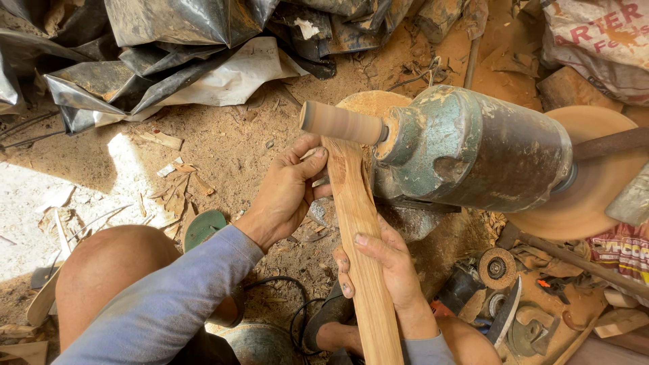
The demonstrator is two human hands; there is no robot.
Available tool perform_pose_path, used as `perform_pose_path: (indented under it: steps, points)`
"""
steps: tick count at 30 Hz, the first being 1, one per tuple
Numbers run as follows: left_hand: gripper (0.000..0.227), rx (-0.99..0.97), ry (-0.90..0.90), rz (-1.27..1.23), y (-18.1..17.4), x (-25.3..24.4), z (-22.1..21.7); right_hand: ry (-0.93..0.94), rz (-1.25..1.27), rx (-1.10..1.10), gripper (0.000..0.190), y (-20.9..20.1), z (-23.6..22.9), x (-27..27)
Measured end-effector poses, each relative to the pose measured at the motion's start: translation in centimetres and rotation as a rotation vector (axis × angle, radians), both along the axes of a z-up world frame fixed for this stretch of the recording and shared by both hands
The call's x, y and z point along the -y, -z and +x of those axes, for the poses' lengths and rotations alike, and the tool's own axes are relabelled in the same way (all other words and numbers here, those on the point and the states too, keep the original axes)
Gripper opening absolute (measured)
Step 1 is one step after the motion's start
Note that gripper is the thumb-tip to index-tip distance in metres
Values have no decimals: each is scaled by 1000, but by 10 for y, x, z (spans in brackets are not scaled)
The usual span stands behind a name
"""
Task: The person shapes a curved wooden piece using a bench grinder and an angle grinder. They hold the wood against the rotating grinding wheel to smooth and refine its edges, then switch to the angle grinder for additional shaping.
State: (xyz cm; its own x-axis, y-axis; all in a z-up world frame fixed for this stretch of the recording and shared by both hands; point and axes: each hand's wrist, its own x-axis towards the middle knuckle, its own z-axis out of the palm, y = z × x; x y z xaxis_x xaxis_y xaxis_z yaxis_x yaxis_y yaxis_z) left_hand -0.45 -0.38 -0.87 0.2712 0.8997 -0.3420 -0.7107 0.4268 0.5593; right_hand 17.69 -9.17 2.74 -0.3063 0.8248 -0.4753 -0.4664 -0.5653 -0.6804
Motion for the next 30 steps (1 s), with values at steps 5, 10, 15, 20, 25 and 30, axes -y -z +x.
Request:
perform_pose_path:
  steps: [5, 10, 15, 20, 25, 30]
  points:
    - [39, -68, -7, 35, -4, -1, -7, -27, -6, -18, 61, -1, -2, -2]
    - [35, -11, -1, 68, -10, -2, -8, 24, -9, -15, 62, -9, -5, -3]
    - [33, 40, 14, 73, -7, -1, -2, 22, -24, -49, 62, -10, 3, 1]
    - [36, 61, 3, 41, 16, 1, 5, -54, 59, 8, 57, 6, 10, -3]
    - [75, -933, 71, 370, 44, 47, 0, 20, -72, 5, 37, 42, -12, -19]
    - [98, -1356, -226, 715, 53, 67, -11, -28, -223, -300, 35, 28, -36, -15]
